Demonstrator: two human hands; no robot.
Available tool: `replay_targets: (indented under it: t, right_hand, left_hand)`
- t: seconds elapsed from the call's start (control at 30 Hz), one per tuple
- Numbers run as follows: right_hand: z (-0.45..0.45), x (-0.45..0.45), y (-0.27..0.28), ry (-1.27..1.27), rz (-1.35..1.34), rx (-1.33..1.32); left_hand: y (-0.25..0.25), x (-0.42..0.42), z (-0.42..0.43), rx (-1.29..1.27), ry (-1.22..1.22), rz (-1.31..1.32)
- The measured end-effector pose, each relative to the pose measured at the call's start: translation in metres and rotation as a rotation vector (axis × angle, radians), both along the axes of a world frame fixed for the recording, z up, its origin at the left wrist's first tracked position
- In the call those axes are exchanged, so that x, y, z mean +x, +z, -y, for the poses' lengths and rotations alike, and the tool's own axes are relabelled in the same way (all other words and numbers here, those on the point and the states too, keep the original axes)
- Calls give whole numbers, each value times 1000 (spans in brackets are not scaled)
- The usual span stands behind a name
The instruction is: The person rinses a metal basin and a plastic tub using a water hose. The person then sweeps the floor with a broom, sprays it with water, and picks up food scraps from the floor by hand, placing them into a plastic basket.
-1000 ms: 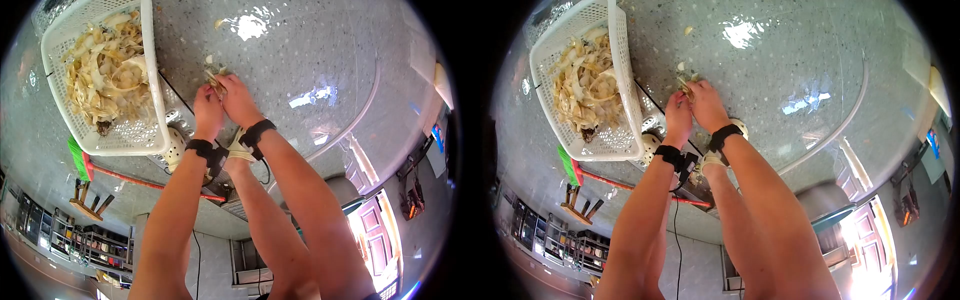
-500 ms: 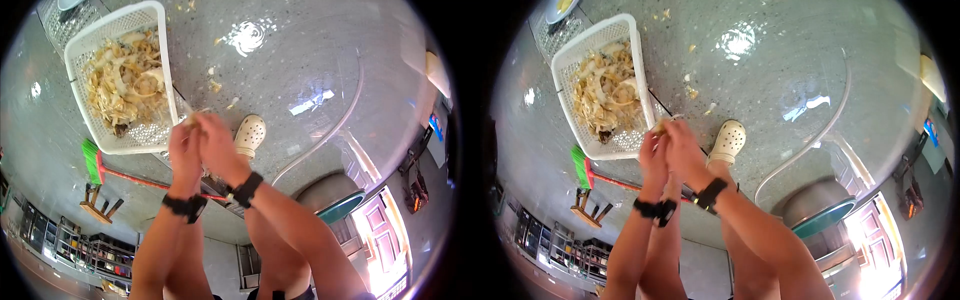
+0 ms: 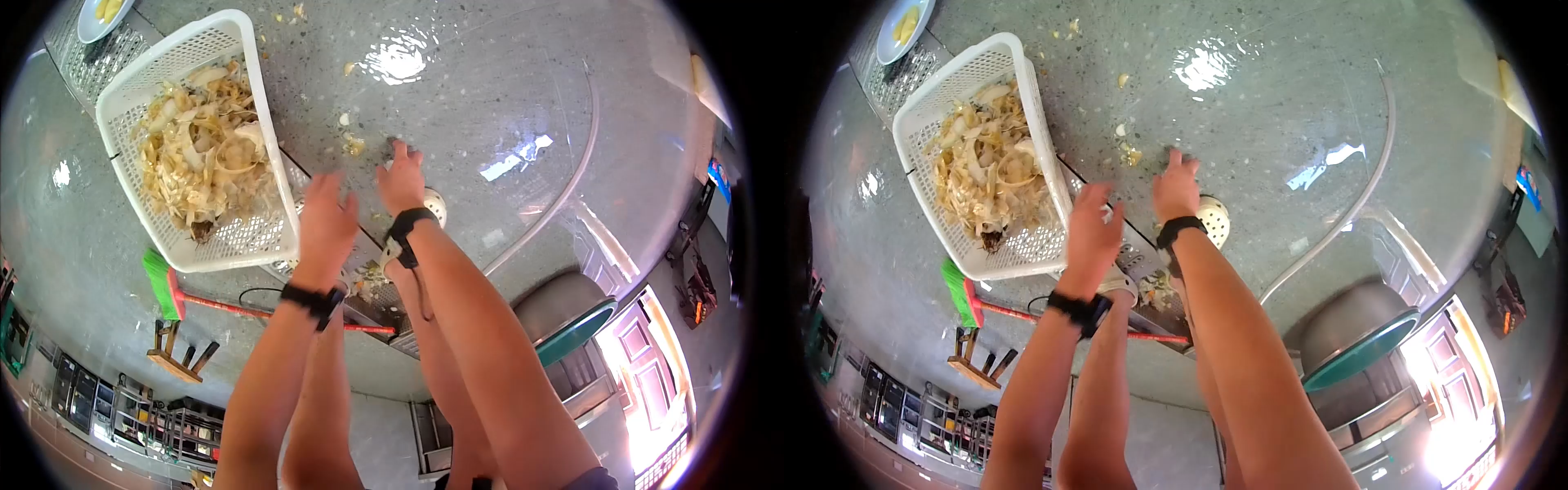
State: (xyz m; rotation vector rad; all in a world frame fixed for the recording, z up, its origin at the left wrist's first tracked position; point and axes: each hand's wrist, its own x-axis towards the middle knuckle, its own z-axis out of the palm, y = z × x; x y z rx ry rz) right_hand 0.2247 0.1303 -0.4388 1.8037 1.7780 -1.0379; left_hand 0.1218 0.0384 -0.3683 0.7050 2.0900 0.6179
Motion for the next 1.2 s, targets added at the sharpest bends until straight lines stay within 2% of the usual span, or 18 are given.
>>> replay_targets:
  t: [0.03, 0.1, 0.2, 0.27, 0.4, 0.47, 0.57, 0.67, 0.83, 0.97, 1.03, 1.2]
  right_hand:
    - [-2, 5, -8, 61, 8, -15]
    - [8, 17, -25, 180, -134, 118]
    - [13, 29, -42, 345, -227, 175]
    - [13, 29, -52, 388, -252, 180]
    - [-30, -10, -28, 317, -425, 290]
    - [-57, -37, -28, 313, -517, 331]
    - [-94, -74, -47, 592, -484, 366]
    - [-111, -99, -52, 759, -349, 360]
    - [-111, -100, -50, 866, -277, 348]
    - [-106, -91, -47, 992, -209, 389]
    - [-100, -85, -51, 1028, -141, 418]
    - [-96, -85, -54, 993, -161, 431]
  left_hand:
    - [-29, 8, -12, 6, -211, -169]
    - [-70, 18, -32, 15, -285, -413]
    - [-99, 16, -51, -202, -377, -539]
    - [-109, 19, -55, -154, -299, -452]
    - [-123, 23, -43, -8, -257, -391]
    - [-122, 22, -43, -60, -307, -360]
    - [-123, 26, -37, -82, -385, -431]
    - [-130, 30, -36, -93, -378, -457]
    - [-130, 37, -35, -96, -271, -467]
    - [-126, 39, -36, -124, -255, -578]
    - [-125, 44, -36, -156, -278, -610]
    - [-128, 48, -36, -217, -384, -680]
